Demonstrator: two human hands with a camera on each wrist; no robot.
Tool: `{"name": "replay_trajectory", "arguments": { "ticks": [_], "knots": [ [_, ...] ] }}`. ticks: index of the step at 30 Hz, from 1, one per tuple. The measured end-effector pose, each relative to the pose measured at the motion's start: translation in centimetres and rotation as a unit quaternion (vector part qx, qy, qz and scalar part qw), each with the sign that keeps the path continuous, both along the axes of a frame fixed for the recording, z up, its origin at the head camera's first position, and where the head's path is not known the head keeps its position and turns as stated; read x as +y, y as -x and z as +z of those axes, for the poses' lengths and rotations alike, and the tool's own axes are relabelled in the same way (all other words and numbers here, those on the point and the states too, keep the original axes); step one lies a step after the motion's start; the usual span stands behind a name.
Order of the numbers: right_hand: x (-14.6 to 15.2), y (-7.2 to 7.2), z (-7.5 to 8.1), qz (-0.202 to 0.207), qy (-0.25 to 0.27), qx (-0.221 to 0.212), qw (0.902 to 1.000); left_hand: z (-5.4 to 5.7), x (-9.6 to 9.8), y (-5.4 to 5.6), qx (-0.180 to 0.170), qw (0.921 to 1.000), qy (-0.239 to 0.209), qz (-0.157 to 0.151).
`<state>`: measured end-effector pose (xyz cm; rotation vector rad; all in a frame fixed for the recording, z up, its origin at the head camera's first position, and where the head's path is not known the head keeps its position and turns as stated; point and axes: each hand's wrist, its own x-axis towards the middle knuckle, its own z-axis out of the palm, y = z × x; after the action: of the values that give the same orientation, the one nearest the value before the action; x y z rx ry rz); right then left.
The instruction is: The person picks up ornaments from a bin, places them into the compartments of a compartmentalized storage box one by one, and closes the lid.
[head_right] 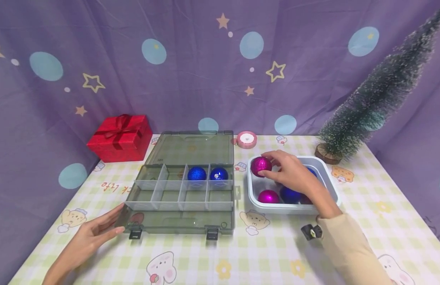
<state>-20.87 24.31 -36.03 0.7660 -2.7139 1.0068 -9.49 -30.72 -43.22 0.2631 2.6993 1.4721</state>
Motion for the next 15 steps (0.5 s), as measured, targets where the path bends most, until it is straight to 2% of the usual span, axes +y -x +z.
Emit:
{"name": "replay_trajectory", "arguments": {
  "ticks": [5, 15],
  "knots": [
    [-0.6, 0.0, 0.8, 0.009, 0.022, 0.008, 0.9997, 0.2, 0.0, 0.0, 0.007, 1.0, 0.004, -0.003],
    [-2.6, 0.7, 1.0, 0.019, 0.012, 0.02, 0.9996, 0.1, 0.0, 0.0, 0.006, 1.0, 0.002, -0.003]
  ]
}}
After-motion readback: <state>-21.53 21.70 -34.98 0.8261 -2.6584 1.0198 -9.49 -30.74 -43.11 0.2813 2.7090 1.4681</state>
